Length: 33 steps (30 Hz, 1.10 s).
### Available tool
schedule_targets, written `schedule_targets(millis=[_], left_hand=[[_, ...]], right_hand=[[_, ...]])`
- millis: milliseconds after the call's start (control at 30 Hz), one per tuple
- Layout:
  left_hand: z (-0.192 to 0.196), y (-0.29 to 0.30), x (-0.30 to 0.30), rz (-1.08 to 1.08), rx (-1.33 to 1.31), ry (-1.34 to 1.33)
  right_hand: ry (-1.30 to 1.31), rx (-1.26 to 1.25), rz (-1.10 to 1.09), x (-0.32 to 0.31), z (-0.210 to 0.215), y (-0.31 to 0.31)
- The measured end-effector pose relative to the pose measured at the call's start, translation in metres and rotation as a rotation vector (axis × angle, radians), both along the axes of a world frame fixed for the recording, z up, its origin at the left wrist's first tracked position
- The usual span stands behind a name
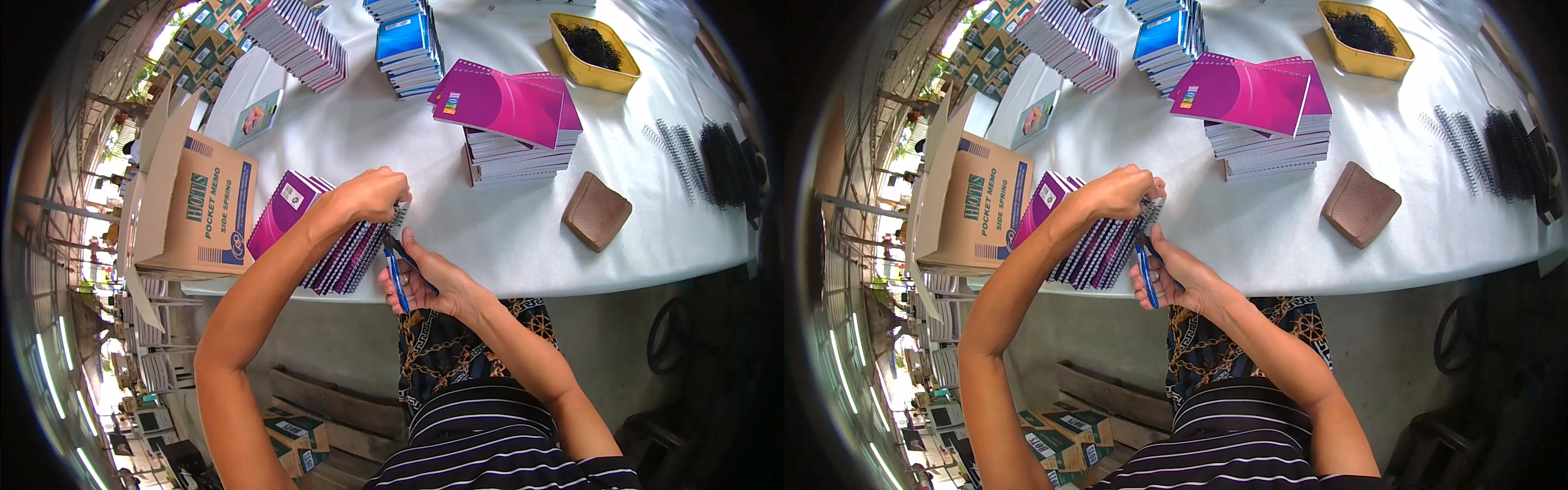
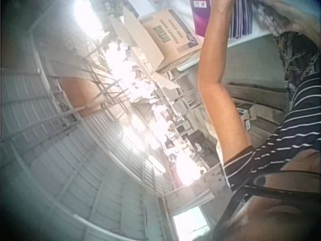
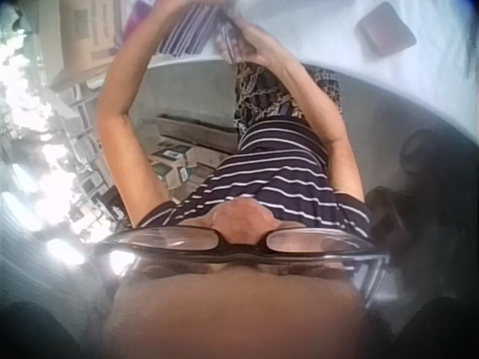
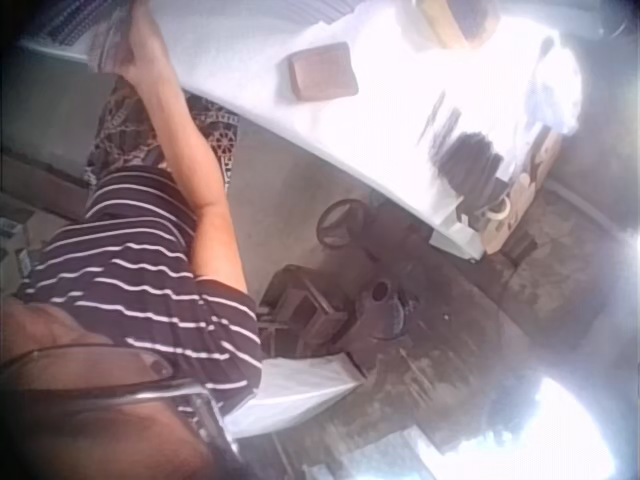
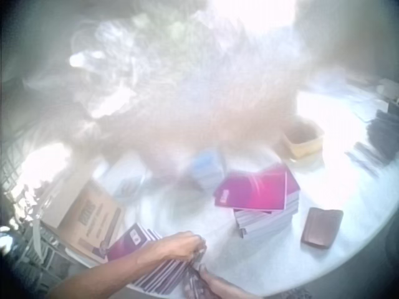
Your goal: The person binds notebooks by threading a spiral wire into the punched holes of a stack of covers and pages and then trims the wire using a pair of pliers.
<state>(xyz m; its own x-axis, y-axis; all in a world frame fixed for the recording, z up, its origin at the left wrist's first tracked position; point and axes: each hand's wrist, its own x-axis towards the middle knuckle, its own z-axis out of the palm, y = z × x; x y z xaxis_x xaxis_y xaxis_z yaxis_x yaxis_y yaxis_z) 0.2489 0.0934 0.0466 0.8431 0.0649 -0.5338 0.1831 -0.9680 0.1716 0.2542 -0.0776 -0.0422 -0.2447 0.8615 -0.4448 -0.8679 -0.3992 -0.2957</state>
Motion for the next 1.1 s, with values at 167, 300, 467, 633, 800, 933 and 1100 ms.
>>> schedule_targets(millis=[167, 300, 467, 633, 800, 933, 1100], left_hand=[[-0.001, 0.000, 0.001, -0.003, 0.003, 0.014], [-0.004, 0.003, -0.002, 0.009, -0.003, -0.009], [-0.009, 0.005, -0.003, -0.011, 0.015, -0.005], [-0.010, 0.000, -0.001, -0.050, 0.094, 0.012], [-0.018, 0.001, -0.006, -0.097, 0.145, -0.022], [-0.016, 0.001, -0.005, -0.105, 0.126, -0.018], [-0.017, 0.002, -0.007, -0.085, 0.092, -0.058]], right_hand=[[0.028, 0.001, -0.008, -0.001, -0.002, 0.005], [-0.007, -0.013, -0.011, -0.001, -0.003, 0.005], [-0.018, -0.030, -0.027, -0.002, -0.002, 0.005], [0.363, 0.196, 0.030, 0.004, -0.026, 0.012], [0.259, 0.131, 0.021, 0.004, -0.024, 0.003], [0.057, -0.095, -0.028, -0.001, 0.004, 0.004], [0.093, -0.093, 0.022, 0.003, 0.001, 0.007]])
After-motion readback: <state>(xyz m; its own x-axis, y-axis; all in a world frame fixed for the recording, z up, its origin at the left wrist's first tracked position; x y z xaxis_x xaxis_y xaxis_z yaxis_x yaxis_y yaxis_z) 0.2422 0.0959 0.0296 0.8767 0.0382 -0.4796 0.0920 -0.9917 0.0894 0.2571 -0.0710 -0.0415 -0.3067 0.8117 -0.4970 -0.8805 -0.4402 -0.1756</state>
